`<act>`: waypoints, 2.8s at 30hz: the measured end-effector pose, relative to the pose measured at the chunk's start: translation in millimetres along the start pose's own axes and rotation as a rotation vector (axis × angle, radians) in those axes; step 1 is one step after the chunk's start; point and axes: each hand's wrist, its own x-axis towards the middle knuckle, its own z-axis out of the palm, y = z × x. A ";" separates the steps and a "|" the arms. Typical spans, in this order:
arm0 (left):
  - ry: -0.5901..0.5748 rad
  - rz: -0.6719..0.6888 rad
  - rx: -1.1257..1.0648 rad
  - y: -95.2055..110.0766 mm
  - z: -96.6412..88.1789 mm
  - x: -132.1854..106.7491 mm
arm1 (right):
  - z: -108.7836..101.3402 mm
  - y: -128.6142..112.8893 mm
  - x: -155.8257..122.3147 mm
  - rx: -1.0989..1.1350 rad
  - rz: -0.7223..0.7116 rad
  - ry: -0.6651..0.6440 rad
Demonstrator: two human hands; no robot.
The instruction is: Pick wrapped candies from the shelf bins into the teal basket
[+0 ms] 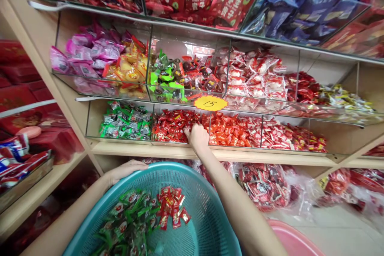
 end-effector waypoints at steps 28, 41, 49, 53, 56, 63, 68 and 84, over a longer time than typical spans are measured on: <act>0.000 -0.033 0.000 -8.8 -3.3 9.5 | 25.1 15.8 -119.6 0.034 -0.697 -0.503; -0.002 -0.035 0.002 -5.9 -1.7 5.8 | 52.1 2.6 -139.1 -0.234 -0.759 -0.631; -0.014 0.008 0.026 -3.7 -0.7 3.7 | 51.1 6.0 -142.4 -0.255 -0.735 -0.642; -0.018 -0.037 -0.008 -5.6 -1.7 4.8 | 44.9 13.5 -142.8 -0.279 -0.689 -0.668; -0.017 -0.045 -0.016 -5.7 -1.6 5.5 | 42.3 18.0 -146.0 -0.288 -0.665 -0.699; 0.015 0.001 0.013 -1.4 0.9 3.0 | 45.5 14.9 -150.4 -0.274 -0.639 -0.706; 0.002 -0.001 -0.018 0.3 1.5 0.0 | 49.0 14.6 -150.5 -0.270 -0.618 -0.691; 0.003 0.006 0.002 -0.2 2.1 1.1 | 72.1 -13.2 -152.7 -0.210 -0.596 -0.614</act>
